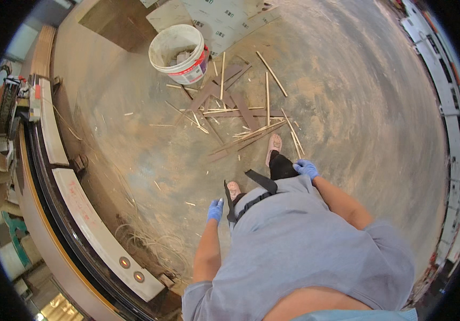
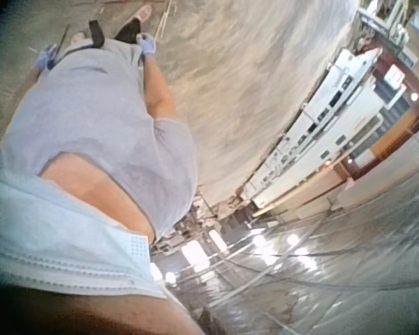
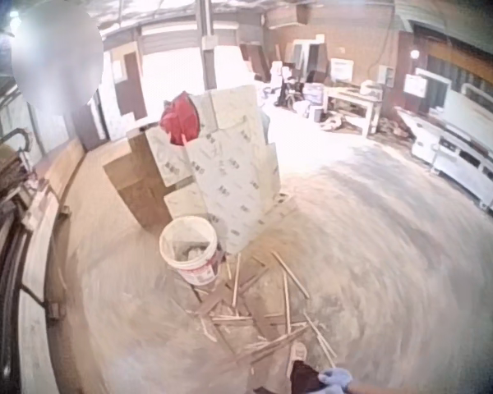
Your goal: The person wipes a large sheet of plywood with a cloth, then moves to a control panel to retrieve a printed receipt. They walk through the workshop, gather scattered wood scraps from the floor, and carry them outside to a designated pile.
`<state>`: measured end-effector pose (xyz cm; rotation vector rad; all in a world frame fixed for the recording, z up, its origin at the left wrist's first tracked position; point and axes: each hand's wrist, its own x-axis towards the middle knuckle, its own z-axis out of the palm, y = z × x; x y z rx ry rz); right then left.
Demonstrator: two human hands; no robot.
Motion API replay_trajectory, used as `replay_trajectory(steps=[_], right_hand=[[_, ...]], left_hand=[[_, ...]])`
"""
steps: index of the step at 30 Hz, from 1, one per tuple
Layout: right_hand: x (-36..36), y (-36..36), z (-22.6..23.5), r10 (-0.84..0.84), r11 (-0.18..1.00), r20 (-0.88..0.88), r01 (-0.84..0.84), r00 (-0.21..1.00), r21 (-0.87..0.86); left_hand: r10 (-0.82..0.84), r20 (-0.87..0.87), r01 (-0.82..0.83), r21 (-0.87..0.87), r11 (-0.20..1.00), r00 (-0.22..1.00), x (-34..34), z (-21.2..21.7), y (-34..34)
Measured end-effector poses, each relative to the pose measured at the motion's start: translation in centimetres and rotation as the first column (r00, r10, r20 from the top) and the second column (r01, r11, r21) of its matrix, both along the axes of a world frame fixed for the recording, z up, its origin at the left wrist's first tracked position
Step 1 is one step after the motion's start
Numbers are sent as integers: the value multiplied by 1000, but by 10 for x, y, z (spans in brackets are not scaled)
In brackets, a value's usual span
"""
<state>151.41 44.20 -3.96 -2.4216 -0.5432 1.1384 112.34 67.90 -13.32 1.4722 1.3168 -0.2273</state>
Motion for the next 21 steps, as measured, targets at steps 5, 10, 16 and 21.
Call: replay_trajectory(steps=[5,10,16,21], right_hand=[[69,30,-1,241,960,-79,-249,967,-127],[101,40,-58,281,891,-115,-304,953,-337],[140,47,-212,-11,850,-45,-14,999,-527],[150,24,-340,14,700,12,-1,1000,-714]], left_hand=[[-63,-150,62,-7,998,987,142,59,-21],[97,44,-95,-38,995,994,210,-18,-38],[-67,61,69,-42,997,996,217,-177,-25],[-71,-135,63,-62,996,988,219,-288,71]])
